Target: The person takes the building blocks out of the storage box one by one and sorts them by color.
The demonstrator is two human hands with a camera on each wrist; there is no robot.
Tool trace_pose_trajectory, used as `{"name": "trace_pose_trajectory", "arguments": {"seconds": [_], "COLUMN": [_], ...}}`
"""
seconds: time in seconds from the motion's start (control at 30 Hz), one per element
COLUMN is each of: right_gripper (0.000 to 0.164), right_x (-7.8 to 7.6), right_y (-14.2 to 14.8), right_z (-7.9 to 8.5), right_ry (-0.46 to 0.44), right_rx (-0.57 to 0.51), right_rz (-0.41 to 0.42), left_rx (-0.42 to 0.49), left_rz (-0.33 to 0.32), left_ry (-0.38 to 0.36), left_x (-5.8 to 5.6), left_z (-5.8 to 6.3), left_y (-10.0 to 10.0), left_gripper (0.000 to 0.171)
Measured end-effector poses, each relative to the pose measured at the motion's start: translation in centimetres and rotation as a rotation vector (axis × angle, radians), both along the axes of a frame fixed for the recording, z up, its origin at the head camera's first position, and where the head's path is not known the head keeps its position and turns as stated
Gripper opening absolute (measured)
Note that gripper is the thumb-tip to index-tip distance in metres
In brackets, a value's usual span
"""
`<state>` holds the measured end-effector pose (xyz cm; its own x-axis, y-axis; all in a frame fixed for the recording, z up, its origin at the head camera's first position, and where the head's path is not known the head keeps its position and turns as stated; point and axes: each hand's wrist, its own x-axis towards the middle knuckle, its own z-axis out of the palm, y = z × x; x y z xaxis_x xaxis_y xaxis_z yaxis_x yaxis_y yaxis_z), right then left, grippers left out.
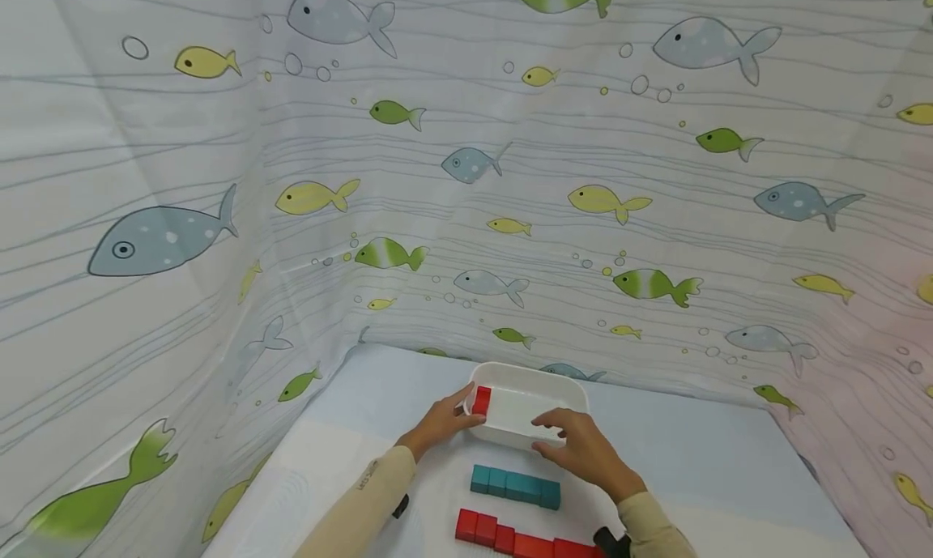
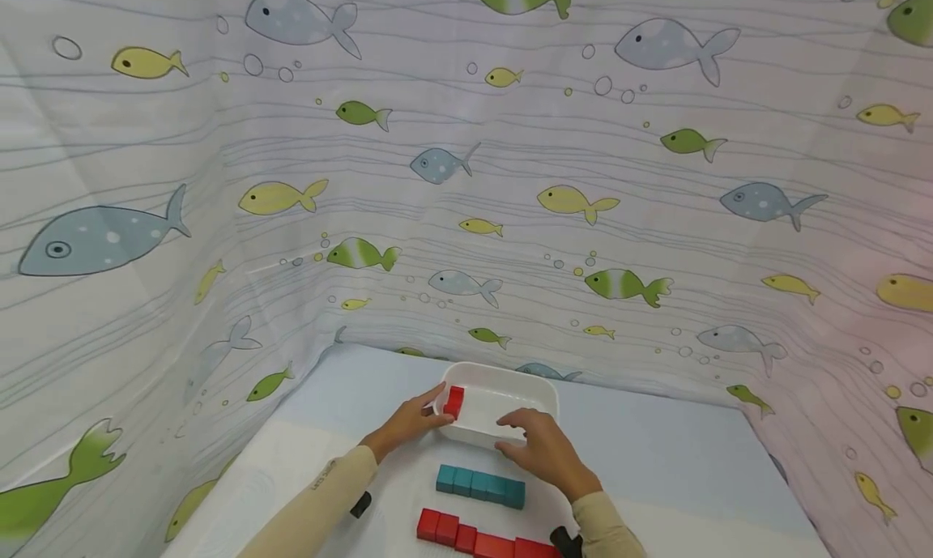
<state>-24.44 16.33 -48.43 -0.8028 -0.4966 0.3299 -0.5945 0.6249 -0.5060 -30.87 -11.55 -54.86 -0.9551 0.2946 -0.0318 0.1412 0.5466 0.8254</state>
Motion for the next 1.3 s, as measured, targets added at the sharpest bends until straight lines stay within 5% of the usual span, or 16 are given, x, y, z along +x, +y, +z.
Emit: {"name": "trace_pose_trajectory", "arguments": {"seconds": [0.13,0.53,0.73,1.3], "right_gripper": [0.035,0.060,0.062,0.072], "right_x": [-2.6,-7.9,-9.3,-10.7], "right_y": [-1.9,-6.6,-8.5,-10.2], "right_z": [-0.1,-1.6,-2.4,-5.1], "right_ry": [0.021,-0.129,-0.220,-0.263], "right_rx": [0.008,0.048,0.054,0.059], "right_rz": [0.009,-0.031,-0.034,-0.134], "left_rx": [-0.006,-0.006,-0.010,0.015], "left_rz": [0.010,0.004,-0.008,-0.009], "left_ry": [-0.011,-0.002,0.019,0.040], "left_x": [0.0,0.4,0.4,0.4], "left_z": [-0.2,0.1,0.3,0.5], "left_y": [-0.2,-0.4,-0.1,0.1], "left_gripper": [0.080,0.085,0.082,0.083]}}
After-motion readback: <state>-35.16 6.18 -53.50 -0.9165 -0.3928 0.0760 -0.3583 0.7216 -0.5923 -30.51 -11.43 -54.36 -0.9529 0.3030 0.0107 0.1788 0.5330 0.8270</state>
